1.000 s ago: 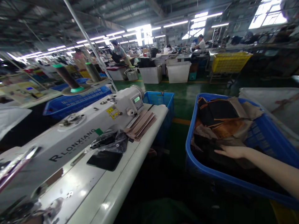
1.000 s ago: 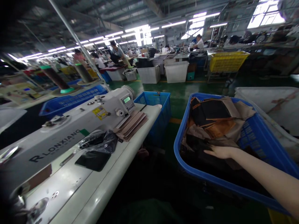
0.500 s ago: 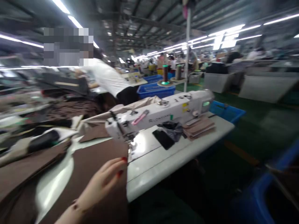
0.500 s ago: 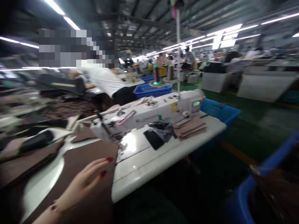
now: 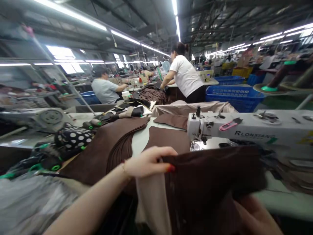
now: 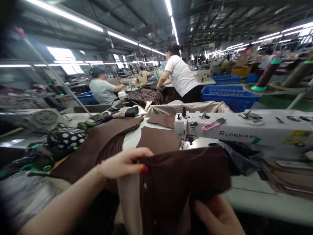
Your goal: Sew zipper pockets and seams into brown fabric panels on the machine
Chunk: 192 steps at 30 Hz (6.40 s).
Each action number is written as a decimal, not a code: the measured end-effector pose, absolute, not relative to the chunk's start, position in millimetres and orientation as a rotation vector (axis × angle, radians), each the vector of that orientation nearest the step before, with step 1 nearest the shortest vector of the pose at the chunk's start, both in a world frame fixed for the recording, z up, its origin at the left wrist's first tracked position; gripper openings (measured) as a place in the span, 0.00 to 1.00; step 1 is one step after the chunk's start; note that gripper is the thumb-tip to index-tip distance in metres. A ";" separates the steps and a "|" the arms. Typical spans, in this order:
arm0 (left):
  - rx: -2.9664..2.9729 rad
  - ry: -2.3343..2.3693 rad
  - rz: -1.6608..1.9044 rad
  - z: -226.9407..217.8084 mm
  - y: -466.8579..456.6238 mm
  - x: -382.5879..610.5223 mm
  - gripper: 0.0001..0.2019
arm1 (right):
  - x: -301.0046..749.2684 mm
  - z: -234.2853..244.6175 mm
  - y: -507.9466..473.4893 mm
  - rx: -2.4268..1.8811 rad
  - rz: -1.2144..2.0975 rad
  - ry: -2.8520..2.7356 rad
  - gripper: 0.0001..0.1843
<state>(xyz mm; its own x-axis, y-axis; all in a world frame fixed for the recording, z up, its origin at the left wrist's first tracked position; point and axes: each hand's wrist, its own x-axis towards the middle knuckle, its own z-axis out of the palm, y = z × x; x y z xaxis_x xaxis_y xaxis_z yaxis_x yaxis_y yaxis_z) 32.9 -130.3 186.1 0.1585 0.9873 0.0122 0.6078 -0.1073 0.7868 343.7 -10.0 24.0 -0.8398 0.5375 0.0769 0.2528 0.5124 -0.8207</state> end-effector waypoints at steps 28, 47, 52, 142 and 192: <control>2.016 2.249 0.375 4.3 -12.8 -9.5 0.15 | 237.3 -40.8 -30.9 -0.238 0.279 -2.586 0.23; 1.423 2.621 0.668 49.5 24.0 -62.7 0.17 | 248.7 -41.4 -24.9 -0.151 0.471 -2.579 0.19; 1.268 3.148 0.608 75.9 -1.2 -102.2 0.35 | 250.0 -41.2 -25.1 -0.145 0.444 -2.573 0.20; 2.367 1.601 0.385 -1.8 -24.4 14.9 0.21 | 220.7 -5.2 132.9 -0.176 0.318 -2.818 0.19; 2.485 1.607 0.436 -10.2 19.1 -20.4 0.20 | 218.9 -33.5 163.0 -0.346 -0.043 -2.730 0.25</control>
<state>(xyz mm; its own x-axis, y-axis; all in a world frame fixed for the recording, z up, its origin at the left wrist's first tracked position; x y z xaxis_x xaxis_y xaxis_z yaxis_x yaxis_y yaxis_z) -20.4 19.1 -10.2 0.3839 0.9094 0.1600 0.8656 -0.4147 0.2805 218.9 163.0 -33.5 -0.8947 0.2342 0.3804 0.2460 0.9691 -0.0181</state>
